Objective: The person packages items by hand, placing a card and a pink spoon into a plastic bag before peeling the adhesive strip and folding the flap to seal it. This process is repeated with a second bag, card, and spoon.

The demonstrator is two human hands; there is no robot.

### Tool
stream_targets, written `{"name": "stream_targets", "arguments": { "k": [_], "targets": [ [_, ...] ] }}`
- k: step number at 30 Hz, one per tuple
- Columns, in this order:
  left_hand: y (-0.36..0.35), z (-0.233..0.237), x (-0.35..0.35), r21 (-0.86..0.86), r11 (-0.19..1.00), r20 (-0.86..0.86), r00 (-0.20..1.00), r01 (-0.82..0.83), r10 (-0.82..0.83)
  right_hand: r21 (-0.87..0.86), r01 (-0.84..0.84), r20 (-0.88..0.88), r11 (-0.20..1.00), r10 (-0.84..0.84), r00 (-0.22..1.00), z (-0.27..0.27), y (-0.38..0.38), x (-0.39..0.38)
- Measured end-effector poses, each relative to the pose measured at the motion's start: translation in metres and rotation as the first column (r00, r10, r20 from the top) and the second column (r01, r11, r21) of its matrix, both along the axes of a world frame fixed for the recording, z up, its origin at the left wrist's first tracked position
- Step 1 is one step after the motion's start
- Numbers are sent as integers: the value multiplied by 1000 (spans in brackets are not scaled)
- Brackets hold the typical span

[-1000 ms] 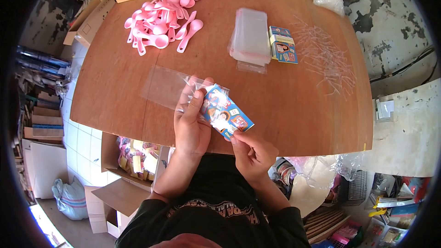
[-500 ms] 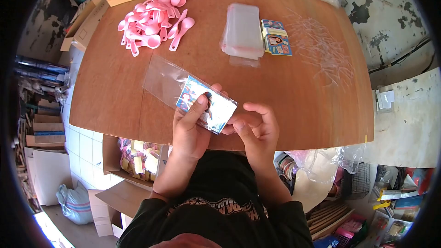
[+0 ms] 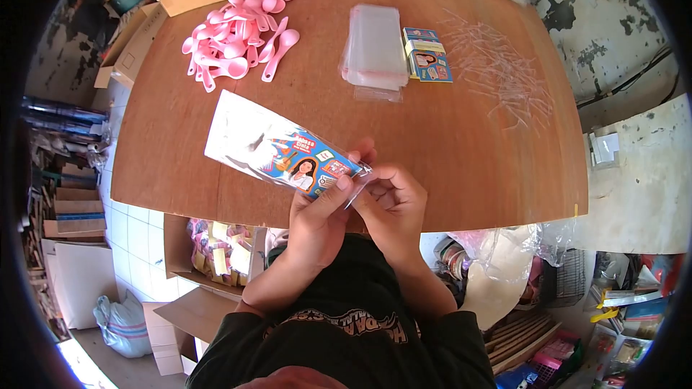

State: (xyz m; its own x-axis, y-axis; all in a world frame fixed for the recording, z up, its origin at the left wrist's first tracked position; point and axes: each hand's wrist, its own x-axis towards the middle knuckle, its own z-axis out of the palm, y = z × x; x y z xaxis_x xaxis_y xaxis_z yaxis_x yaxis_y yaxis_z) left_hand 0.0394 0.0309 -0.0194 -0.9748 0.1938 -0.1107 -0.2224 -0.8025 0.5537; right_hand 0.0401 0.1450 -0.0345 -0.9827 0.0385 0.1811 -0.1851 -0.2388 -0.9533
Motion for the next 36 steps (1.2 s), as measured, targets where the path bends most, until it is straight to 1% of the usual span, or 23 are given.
{"name": "stream_targets", "arguments": {
  "k": [1, 3, 6, 9, 10, 12, 14, 16, 17, 18, 19, 20, 22, 24, 26, 28, 29, 30, 31, 32, 34, 35, 36],
  "targets": [
    [2, 0, 0, 4, 1000, 13, 1000, 11, -11, -1, 0, -1, 1000, 0, 1000, 1, -1, 0],
    [3, -1, 1, 8, 1000, 25, 999, 24, -24, -115, 7, 23, 993, -4, 1000, 5, -4, 0],
    [1, -2, 0, -15, 997, 29, 997, 74, -73, -91, 1, -2, 996, -1, 1000, 11, -3, -2],
    [-4, 1, -5, 174, 979, -98, 987, -108, 127, -138, -41, 20, 990, 45, 999, 13, -4, 0],
    [-6, 1, -7, 173, 979, -98, 987, -109, 127, -138, -42, 19, 989, 45, 999, 15, -4, 1],
    [-12, -2, -10, 239, 935, -138, 944, -263, 300, -157, -109, 127, 982, 130, 983, 17, -4, 4],
    [-15, -1, -11, 221, 931, -165, 929, -292, 330, -134, -153, 112, 979, 169, 979, 17, -3, 6],
    [-17, 0, -12, 202, 940, -100, 949, -274, 298, -108, -186, 113, 977, 198, 974, 16, -4, 5],
    [-16, 2, -12, 200, 938, -82, 950, -282, 303, -109, -187, 113, 976, 199, 973, 15, -4, 5],
    [-17, 1, -12, 199, 939, -82, 950, -282, 302, -70, -167, 136, 983, 176, 975, 13, -4, 5],
    [-19, -2, -12, 201, 953, -95, 964, -225, 248, -31, -147, 158, 989, 150, 976, 12, -4, 6],
    [-20, -4, -12, 203, 965, -109, 975, -167, 192, -31, -145, 159, 989, 148, 976, 11, -5, 6],
    [-18, 0, -10, 177, 972, -66, 983, -156, 170, -76, -119, 213, 990, 132, 968, 9, -5, 6],
    [-16, 0, -8, 140, 985, -77, 990, -105, 116, -36, -104, 194, 994, 109, 975, 5, -4, 6],
    [-13, -1, -7, 125, 988, -82, 991, -94, 105, 0, -89, 167, 996, 88, 982, 2, -4, 6],
    [-11, 3, -6, 60, 997, -56, 997, -49, 53, -99, -89, 183, 991, 106, 977, 1, -2, 6],
    [-10, 4, -6, 59, 997, -32, 998, -46, 48, -98, -91, 182, 991, 108, 977, 1, -2, 5],
    [-10, 2, -7, 60, 997, -32, 998, -48, 50, -120, -51, 201, 991, 75, 977, 2, -2, 5],
    [-11, -1, -8, 19, 1000, -27, 999, -21, 21, -142, -12, 221, 990, 43, 974, 3, -2, 5],
    [-11, -3, -8, -22, 1000, -20, 1000, 7, -8, -141, -15, 221, 990, 47, 974, 6, -5, 4],
    [-8, -3, -10, -37, 999, -4, 1000, 7, -8, -186, 68, 261, 980, -17, 965, 12, -10, 1],
    [-7, -3, -11, -14, 1000, -34, 999, -21, 20, -185, 64, 261, 981, -13, 965, 13, -8, 1],
    [-6, -3, -11, 9, 999, -63, 997, -48, 49, -186, 27, 305, 982, 32, 952, 13, -5, 3]
  ]
}}
